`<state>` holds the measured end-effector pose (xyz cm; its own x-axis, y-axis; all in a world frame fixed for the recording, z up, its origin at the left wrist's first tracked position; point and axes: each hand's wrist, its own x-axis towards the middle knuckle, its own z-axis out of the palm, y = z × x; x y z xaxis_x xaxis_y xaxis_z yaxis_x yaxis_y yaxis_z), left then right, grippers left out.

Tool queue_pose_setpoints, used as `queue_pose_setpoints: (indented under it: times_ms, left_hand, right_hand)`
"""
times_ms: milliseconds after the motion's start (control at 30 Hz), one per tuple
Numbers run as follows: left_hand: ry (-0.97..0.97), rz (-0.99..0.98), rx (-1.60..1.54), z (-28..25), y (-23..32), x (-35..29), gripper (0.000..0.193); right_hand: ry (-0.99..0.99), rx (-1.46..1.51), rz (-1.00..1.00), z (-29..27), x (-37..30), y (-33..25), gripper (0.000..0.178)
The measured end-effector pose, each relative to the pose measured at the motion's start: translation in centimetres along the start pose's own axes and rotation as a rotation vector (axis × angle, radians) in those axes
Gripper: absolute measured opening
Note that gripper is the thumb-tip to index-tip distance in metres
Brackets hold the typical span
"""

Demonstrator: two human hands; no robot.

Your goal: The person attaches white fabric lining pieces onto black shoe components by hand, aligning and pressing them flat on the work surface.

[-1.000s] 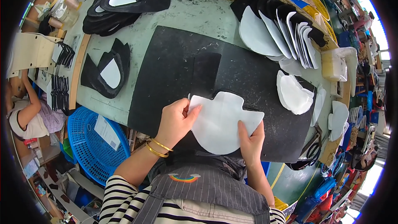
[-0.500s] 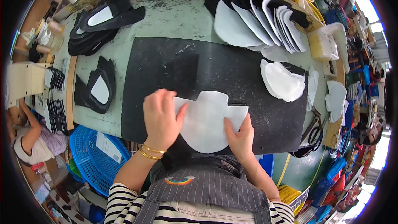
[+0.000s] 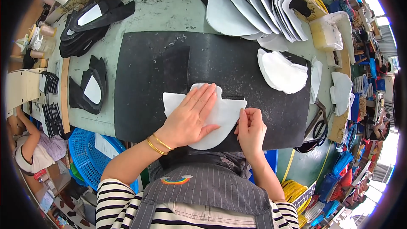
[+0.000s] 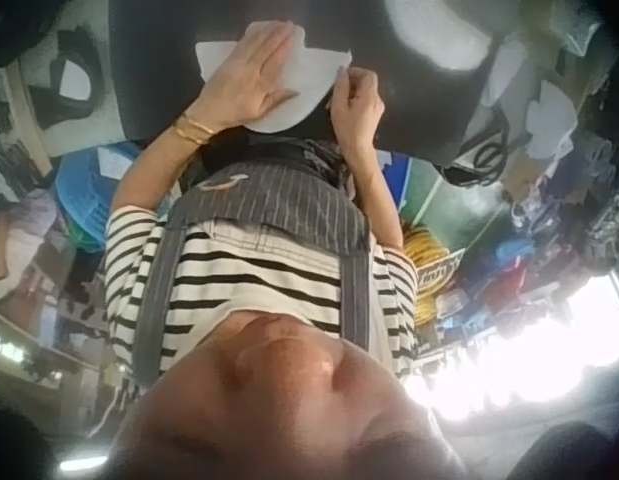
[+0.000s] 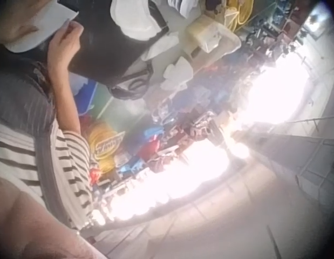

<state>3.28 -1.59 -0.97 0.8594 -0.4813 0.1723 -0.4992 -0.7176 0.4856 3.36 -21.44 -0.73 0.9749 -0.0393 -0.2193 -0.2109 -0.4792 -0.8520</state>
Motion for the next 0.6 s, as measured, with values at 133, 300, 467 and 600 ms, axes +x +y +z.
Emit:
queue_pose_setpoints:
  times_ms: [133,300,467,600]
  left_hand:
    - [0.001,-0.011,-0.033,0.0,0.0,0.1,0.071]
    - [-0.014,0.062,0.123,-0.5,0.0,-1.0,0.051]
    - [0.361,-0.061,-0.153,-2.0,-0.9,-4.2,0.038]
    - [0.769,-0.764,0.527,-6.5,-9.1,-13.4,0.055]
  right_hand:
    - [0.056,-0.004,-0.017,0.5,0.5,0.3,0.01]
    - [0.07,-0.415,-0.167,1.4,0.7,0.1,0.015]
    - [0.193,-0.63,-0.354,-0.1,0.5,-0.7,0.02]
    - [0.158,-0.494,-0.487,0.0,0.2,-1.0,0.019]
